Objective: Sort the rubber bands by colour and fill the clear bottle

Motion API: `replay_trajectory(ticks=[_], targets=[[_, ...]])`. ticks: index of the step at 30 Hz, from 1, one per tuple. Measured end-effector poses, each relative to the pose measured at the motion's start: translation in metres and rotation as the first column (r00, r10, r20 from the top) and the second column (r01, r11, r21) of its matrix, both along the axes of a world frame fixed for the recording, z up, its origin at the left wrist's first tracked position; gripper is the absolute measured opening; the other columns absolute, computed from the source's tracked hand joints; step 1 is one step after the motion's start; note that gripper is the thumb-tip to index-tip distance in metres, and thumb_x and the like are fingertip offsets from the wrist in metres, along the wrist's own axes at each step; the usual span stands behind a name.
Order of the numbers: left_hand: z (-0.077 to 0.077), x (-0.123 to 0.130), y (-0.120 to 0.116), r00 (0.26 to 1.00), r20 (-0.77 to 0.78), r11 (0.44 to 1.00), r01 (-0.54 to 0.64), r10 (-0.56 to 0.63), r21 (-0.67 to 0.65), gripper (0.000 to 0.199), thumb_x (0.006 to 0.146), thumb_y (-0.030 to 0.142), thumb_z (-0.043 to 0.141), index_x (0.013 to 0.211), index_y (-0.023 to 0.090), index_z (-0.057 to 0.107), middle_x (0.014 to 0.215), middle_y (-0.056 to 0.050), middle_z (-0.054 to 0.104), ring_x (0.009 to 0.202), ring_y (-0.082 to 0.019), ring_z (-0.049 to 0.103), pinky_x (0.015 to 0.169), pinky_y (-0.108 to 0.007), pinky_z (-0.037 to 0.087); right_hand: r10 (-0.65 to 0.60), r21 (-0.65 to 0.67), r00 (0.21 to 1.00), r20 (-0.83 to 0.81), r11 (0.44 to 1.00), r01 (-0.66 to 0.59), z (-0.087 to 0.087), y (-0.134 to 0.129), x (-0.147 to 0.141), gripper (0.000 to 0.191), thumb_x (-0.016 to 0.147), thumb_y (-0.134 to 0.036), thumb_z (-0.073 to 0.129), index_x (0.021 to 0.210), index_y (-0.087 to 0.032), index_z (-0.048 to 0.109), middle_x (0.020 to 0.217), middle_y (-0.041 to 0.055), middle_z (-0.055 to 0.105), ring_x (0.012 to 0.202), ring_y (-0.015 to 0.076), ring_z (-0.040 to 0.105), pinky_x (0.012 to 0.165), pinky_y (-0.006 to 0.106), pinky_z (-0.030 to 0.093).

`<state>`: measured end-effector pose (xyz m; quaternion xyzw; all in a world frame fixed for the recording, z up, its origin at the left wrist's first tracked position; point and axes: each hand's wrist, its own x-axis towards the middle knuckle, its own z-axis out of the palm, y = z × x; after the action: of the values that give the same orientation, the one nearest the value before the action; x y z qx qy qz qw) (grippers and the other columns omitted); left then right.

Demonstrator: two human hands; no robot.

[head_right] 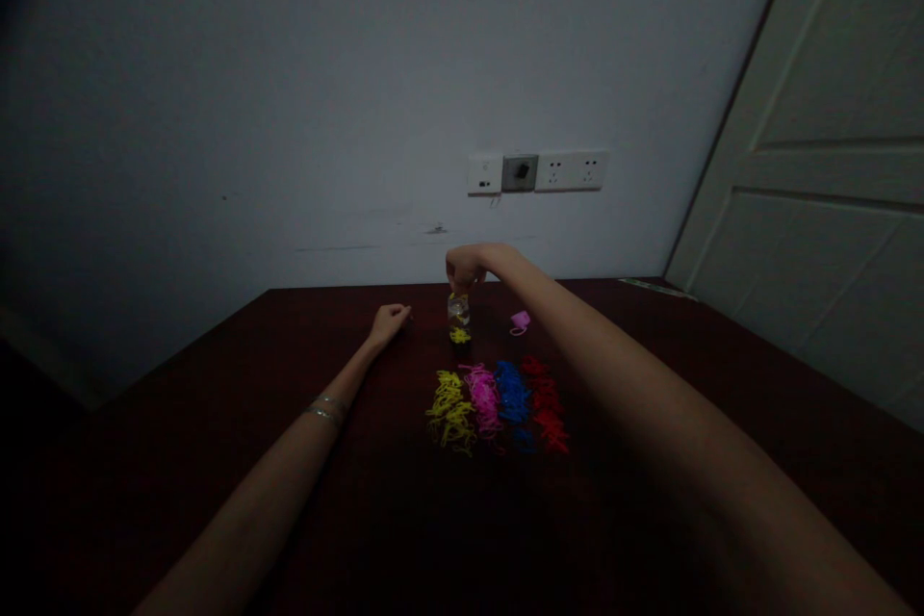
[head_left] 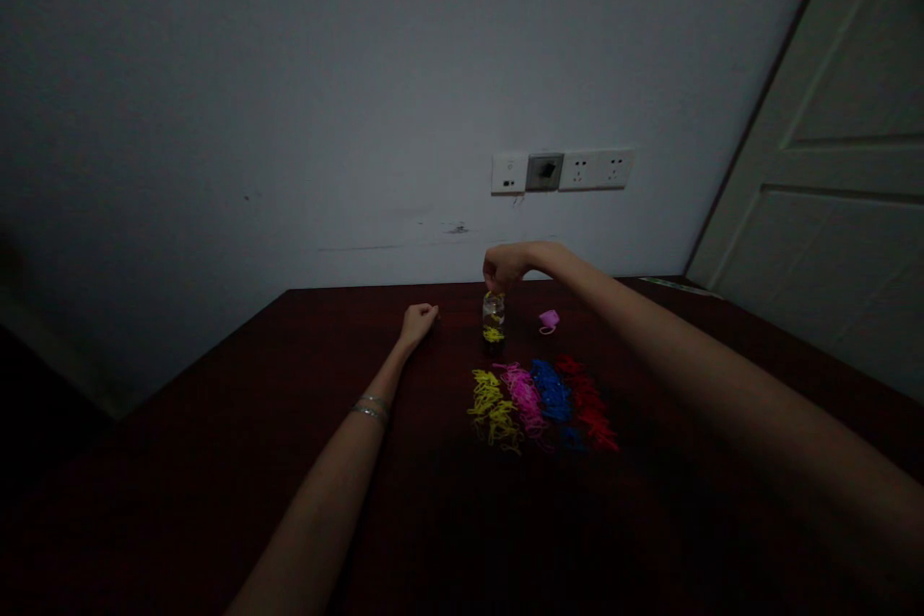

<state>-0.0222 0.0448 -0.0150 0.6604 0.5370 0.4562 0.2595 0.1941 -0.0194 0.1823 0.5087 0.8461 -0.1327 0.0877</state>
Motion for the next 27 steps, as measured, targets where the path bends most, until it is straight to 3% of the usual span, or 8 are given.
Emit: replay_trajectory(ticks=[17, 27], targets=[[0.001, 0.000, -0.001, 1.000, 0.002, 1.000, 0.002, -0.002, 0.000, 0.032, 0.070, 0.041, 0.048, 0.056, 0.013, 0.057, 0.043, 0.003, 0.044, 0.045, -0.009, 0.040, 0.048, -0.021, 0.029, 0.015, -0.038, 0.994, -0.110, 0.999, -0.019, -0.002, 0.005, 0.003, 0.016, 0.063, -0.010, 0.059, 0.079, -0.010, 0.064, 0.066, 0.0020, 0.060, 0.058, 0.0104, 0.055, 0.052, 0.022, 0.042], [-0.002, -0.002, 0.003, 0.999, -0.036, 1.000, -0.001, 0.002, 0.020, 0.034, 0.070, 0.042, 0.047, 0.057, 0.013, 0.059, 0.046, 0.002, 0.047, 0.047, -0.010, 0.042, 0.049, -0.021, 0.030, 0.050, 0.016, 0.994, -0.097, 0.999, -0.049, -0.004, 0.007, 0.006, 0.016, 0.061, -0.010, 0.062, 0.076, -0.012, 0.065, 0.061, 0.0006, 0.059, 0.060, 0.0125, 0.055, 0.055, 0.024, 0.043]])
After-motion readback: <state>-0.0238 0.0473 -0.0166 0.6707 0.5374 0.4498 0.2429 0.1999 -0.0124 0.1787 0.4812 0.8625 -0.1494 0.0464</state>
